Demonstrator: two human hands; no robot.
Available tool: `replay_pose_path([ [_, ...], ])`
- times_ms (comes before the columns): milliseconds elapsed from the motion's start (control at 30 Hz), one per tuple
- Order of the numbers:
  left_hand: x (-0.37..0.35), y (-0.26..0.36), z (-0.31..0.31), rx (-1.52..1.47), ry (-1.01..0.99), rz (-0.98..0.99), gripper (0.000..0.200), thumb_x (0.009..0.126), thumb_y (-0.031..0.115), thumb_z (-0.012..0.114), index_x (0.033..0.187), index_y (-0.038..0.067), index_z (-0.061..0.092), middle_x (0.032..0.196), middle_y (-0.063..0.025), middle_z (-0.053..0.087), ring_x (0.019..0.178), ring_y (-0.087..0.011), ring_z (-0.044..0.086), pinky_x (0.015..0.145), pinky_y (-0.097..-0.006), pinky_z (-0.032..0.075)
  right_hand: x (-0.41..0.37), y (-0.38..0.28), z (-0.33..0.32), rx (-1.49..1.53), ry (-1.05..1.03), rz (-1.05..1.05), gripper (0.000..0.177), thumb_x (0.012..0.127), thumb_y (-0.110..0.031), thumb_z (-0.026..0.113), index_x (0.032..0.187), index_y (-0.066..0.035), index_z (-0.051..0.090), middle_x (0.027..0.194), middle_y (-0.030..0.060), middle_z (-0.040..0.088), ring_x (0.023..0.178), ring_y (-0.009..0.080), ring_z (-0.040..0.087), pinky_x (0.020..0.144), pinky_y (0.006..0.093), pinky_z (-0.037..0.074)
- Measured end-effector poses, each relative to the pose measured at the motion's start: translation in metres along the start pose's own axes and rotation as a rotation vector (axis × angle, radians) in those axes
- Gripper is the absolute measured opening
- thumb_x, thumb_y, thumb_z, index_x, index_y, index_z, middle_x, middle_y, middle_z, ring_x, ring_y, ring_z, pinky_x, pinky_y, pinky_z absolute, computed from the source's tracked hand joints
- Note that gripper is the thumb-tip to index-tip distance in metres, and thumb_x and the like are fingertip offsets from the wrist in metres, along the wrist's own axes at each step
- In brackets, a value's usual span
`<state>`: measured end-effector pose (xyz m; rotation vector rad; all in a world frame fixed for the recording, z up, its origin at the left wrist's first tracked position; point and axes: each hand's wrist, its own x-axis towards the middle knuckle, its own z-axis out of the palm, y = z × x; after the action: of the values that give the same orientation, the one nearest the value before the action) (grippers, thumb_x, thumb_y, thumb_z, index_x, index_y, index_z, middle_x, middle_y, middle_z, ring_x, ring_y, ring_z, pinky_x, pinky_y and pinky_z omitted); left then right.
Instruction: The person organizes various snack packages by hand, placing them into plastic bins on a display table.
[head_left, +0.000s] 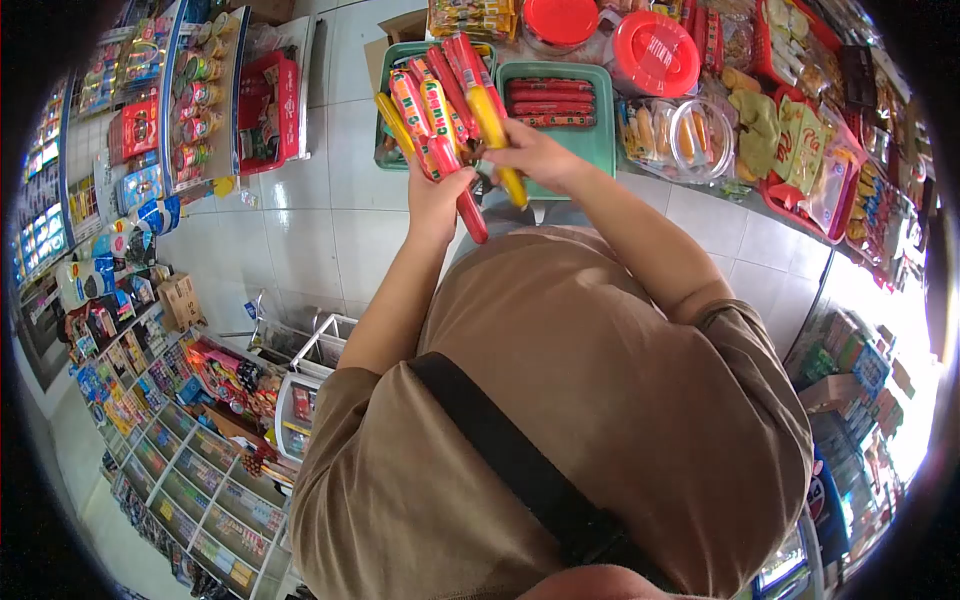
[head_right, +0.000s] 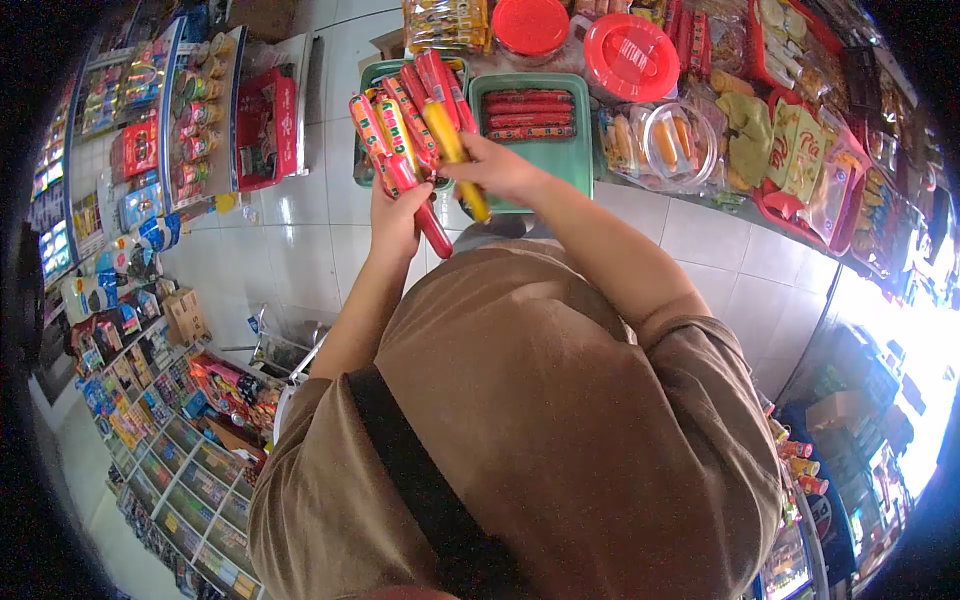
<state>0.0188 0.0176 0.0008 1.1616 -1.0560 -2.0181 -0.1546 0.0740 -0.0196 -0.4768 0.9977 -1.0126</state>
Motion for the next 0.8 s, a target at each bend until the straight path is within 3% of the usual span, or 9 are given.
replay_pose_path([
  [133,-0.003,0.005,0.001,-0.113,0.004,-0.102,0.045,0.074,-0.004,0.062,0.114,0.004,0.043,0.097,-0.0074,0.056,0.078,-0.0166,0.06,0.07,-0.0308,0.053,-0.008,0.011,-0.03,0.091,0.224,-0.034,0.017,0.082,-0.01,0.064,0.094,-0.008,0.053,0.08,0.0027,0.055,0.073,0.0128,0.058,0.061,0.0264,0.047],
  [233,0.0,-0.006,-0.003,-0.028,-0.059,-0.072,0.047,0.076,-0.003,0.062,0.117,0.006,0.041,0.1,-0.0083,0.057,0.085,-0.0184,0.06,0.073,-0.032,0.053,-0.011,0.01,-0.026,0.103,0.105,0.057,0.016,0.081,-0.011,0.066,0.09,-0.007,0.053,0.075,0.0023,0.054,0.071,0.012,0.056,0.058,0.0263,0.045],
  [267,0.001,-0.011,-0.003,0.021,-0.088,-0.048,0.048,0.077,-0.002,0.061,0.119,0.006,0.04,0.101,-0.0088,0.057,0.088,-0.0193,0.06,0.075,-0.0328,0.052,-0.011,0.011,-0.018,-0.014,0.063,0.102,0.03,0.074,-0.02,0.073,0.093,-0.004,0.056,0.082,0.007,0.059,0.073,0.0145,0.058,0.062,0.029,0.047],
  [367,-0.001,-0.009,0.019,-0.056,-0.035,0.035,0.049,0.08,0.001,0.061,0.123,0.007,0.039,0.107,-0.0084,0.055,0.094,-0.0197,0.059,0.08,-0.0342,0.052,-0.018,0.005,0.022,-0.43,0.183,-0.067,0.045,0.07,-0.027,0.077,0.099,0.0,0.057,0.086,0.011,0.062,0.079,0.0202,0.06,0.072,0.0336,0.049],
  [400,-0.003,-0.001,0.03,-0.085,0.023,0.07,0.036,0.081,0.002,0.064,0.112,0.003,0.045,0.098,-0.0082,0.057,0.085,-0.0177,0.061,0.075,-0.0329,0.053,-0.014,0.01,0.026,-0.415,0.271,-0.126,0.055,0.067,-0.031,0.079,0.105,0.002,0.057,0.089,0.0135,0.063,0.084,0.0236,0.061,0.08,0.0355,0.047],
  [500,0.002,-0.017,0.023,-0.047,0.062,0.093,0.036,0.084,0.007,0.063,0.114,0.002,0.044,0.101,-0.0095,0.057,0.084,-0.0174,0.061,0.074,-0.0322,0.053,-0.019,0.004,0.02,-0.506,0.236,-0.104,0.052,0.068,-0.028,0.077,0.105,0.002,0.057,0.091,0.0143,0.063,0.084,0.0226,0.061,0.079,0.0343,0.047],
  [533,0.004,-0.024,0.02,-0.016,0.004,0.099,0.038,0.089,0.019,0.061,0.117,0.002,0.043,0.104,-0.009,0.056,0.086,-0.016,0.059,0.075,-0.0304,0.051,-0.022,0.002,0.018,-0.503,0.238,-0.125,0.05,0.068,-0.026,0.077,0.105,0.001,0.057,0.091,0.014,0.063,0.084,0.0224,0.061,0.078,0.0344,0.048],
  [700,0.004,-0.038,0.016,0.194,-0.013,-0.026,0.047,0.093,0.041,0.051,0.119,0.003,0.045,0.099,-0.0044,0.056,0.086,-0.0118,0.055,0.074,-0.0261,0.047,-0.034,0.017,-0.022,-0.313,0.259,-0.09,0.046,0.069,-0.02,0.074,0.106,0.001,0.058,0.087,0.0122,0.064,0.078,0.0208,0.062,0.074,0.0339,0.049],
  [800,0.001,-0.028,0.023,0.125,0.021,-0.142,0.039,0.098,0.04,0.04,0.114,0.005,0.045,0.087,-0.0039,0.057,0.072,-0.0118,0.057,0.064,-0.0265,0.049,-0.052,0.003,-0.046,-0.727,0.479,-0.006,0.046,0.069,-0.023,0.07,0.109,-0.003,0.059,0.093,0.0129,0.065,0.081,0.0282,0.064,0.074,0.0377,0.051],
])
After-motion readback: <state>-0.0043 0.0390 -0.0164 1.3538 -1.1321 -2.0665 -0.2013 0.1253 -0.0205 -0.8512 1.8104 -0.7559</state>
